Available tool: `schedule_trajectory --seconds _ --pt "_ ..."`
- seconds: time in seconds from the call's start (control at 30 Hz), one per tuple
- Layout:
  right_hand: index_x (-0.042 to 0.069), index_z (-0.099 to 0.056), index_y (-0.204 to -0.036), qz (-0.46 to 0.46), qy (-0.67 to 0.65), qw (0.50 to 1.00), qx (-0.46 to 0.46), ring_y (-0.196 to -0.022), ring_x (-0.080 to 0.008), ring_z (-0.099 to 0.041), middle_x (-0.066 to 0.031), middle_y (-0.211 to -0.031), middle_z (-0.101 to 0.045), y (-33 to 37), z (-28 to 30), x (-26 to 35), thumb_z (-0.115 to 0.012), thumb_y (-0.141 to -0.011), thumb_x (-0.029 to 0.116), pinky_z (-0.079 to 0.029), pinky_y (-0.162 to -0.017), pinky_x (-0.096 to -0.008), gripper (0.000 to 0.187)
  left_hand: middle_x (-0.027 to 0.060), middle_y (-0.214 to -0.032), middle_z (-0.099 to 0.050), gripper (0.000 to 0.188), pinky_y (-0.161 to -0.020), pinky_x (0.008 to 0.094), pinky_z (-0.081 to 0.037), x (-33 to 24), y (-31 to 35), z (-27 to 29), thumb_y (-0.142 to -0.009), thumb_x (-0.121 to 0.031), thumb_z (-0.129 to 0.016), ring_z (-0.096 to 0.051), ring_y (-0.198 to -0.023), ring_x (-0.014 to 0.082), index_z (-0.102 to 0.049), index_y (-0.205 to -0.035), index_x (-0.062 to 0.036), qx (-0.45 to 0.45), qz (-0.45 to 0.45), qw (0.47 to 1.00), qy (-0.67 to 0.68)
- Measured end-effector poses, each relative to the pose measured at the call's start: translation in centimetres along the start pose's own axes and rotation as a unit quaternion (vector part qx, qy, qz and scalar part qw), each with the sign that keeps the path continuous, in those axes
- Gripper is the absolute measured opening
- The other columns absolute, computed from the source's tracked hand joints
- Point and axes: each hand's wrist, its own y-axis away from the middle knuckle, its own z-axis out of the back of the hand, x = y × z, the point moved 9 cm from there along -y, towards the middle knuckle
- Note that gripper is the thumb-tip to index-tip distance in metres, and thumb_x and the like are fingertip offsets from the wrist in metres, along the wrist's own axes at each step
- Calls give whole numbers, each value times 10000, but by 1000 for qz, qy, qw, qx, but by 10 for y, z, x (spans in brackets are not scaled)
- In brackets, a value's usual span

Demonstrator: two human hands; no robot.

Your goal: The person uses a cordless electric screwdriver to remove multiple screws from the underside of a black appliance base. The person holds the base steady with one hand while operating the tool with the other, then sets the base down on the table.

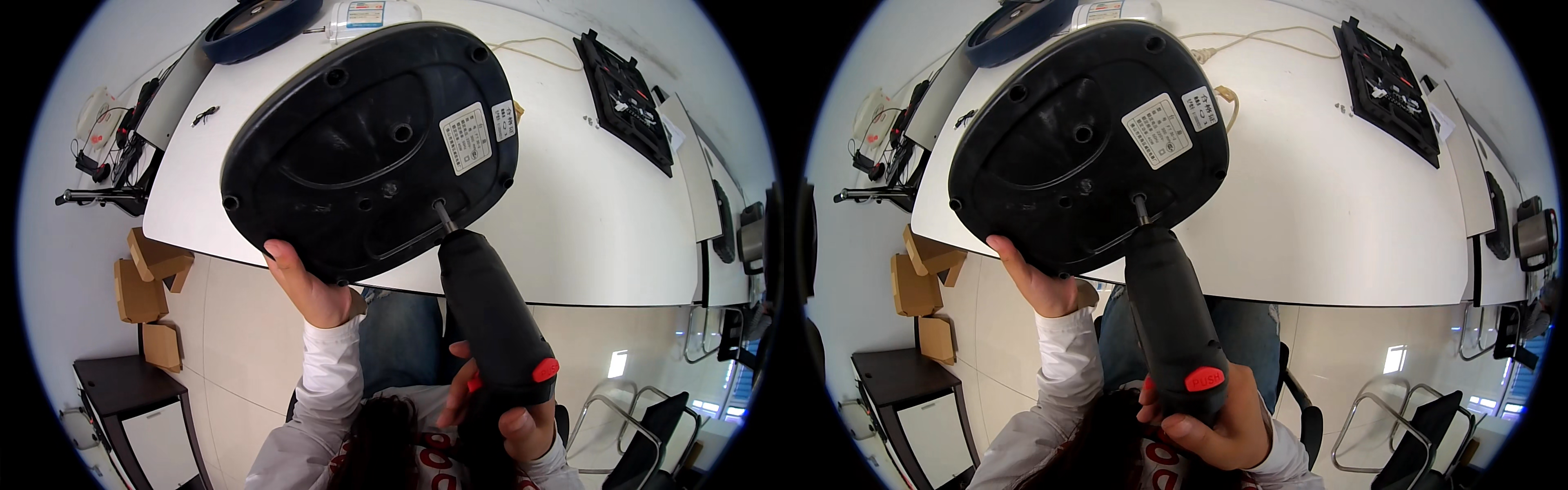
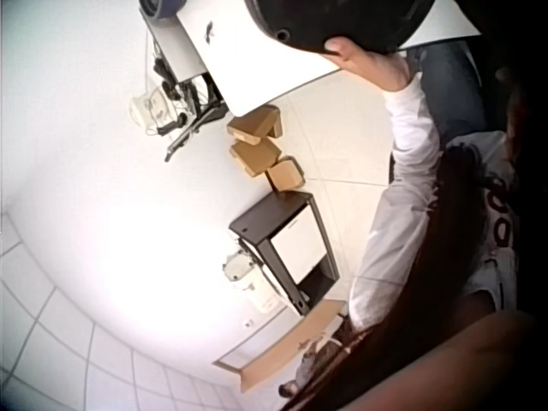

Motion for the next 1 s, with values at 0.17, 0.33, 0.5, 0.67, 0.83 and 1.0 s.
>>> schedule_trajectory --seconds 0.17,0.33,0.5,0.67,0.83,1.0 --pt "-77 -524 -1072 4 6 1000 -2 -814 -194 -650 -145 -924 -616 1 1 0 -637 -819 214 -510 -736 -309 402 84 -1363 -438 678 -1002 374 -418 0 0 -3 -899 -540 -495 -482 -1203 258 -327 -1394 -109 21 9 1000 -6" --pt "-75 -528 -1072 7 17 1000 3 -808 -191 -651 -152 -928 -622 -1 1 3 -637 -814 209 -512 -727 -303 399 81 -1369 -430 676 -1002 373 -418 0 -1 -4 -901 -543 -487 -481 -1205 256 -324 -1396 -113 21 25 999 4" --pt "-75 -526 -1079 7 26 1000 7 -814 -188 -650 -155 -934 -626 -2 1 4 -640 -811 183 -514 -730 -301 389 80 -1372 -426 679 -999 373 -421 0 -2 -3 -902 -546 -483 -486 -1199 260 -323 -1397 -110 24 16 1000 0" --pt "-121 -376 -1231 -14 60 997 -34 -752 -222 -656 -167 -877 -624 -4 1 2 -659 -750 448 -528 -654 -300 798 91 -1365 -432 670 -990 376 -436 0 -2 -4 -908 -536 -480 -495 -1190 264 -327 -1392 -99 19 13 1000 -5" --pt "-84 -513 -1095 9 3 1000 -1 -813 -176 -644 -139 -910 -638 -1 3 3 -638 -809 118 -515 -738 -304 372 95 -1354 -445 654 -980 377 -448 -1 -2 -4 -913 -519 -482 -502 -1182 263 -332 -1389 -97 8 13 1000 9" --pt "-82 -514 -1097 12 13 1000 -3 -808 -173 -643 -131 -902 -643 -2 3 4 -647 -810 126 -513 -745 -303 379 91 -1359 -442 655 -976 382 -452 1 -2 -3 -911 -520 -484 -506 -1178 264 -333 -1390 -99 11 11 1000 16"
